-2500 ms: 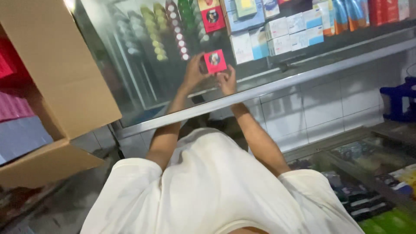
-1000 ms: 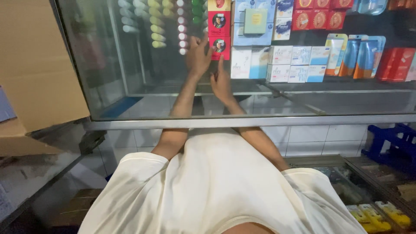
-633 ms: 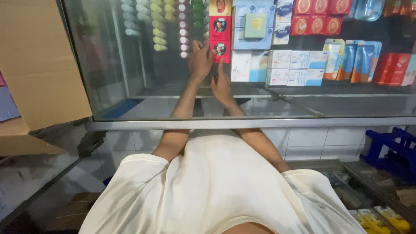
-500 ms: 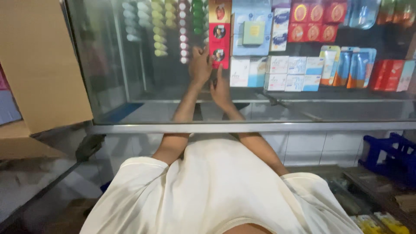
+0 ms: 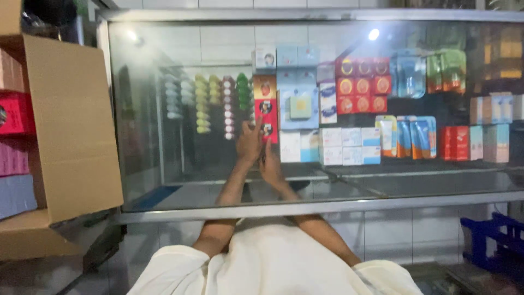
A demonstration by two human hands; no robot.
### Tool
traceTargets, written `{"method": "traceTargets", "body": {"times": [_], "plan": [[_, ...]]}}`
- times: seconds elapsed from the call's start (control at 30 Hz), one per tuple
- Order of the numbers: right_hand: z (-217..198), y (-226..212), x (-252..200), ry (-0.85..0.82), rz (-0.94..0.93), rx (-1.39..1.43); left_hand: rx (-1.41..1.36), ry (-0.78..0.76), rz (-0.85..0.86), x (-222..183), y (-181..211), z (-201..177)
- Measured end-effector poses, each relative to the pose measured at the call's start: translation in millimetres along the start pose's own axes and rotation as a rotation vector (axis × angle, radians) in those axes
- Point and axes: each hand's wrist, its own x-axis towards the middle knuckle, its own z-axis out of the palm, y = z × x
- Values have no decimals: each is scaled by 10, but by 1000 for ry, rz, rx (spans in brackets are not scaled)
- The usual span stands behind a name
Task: Stocking various packaged beauty and skincare products from a cardboard box onto glass display shelves in a store.
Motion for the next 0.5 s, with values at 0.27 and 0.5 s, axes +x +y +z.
{"method": "traceTargets", "body": {"times": [0.27, 0.5], "plan": [[251, 615, 117, 123, -15, -84, 45, -12, 53, 36, -81, -123], [364, 911, 183, 81, 42, -110, 91, 6, 47, 141, -322, 172]]}}
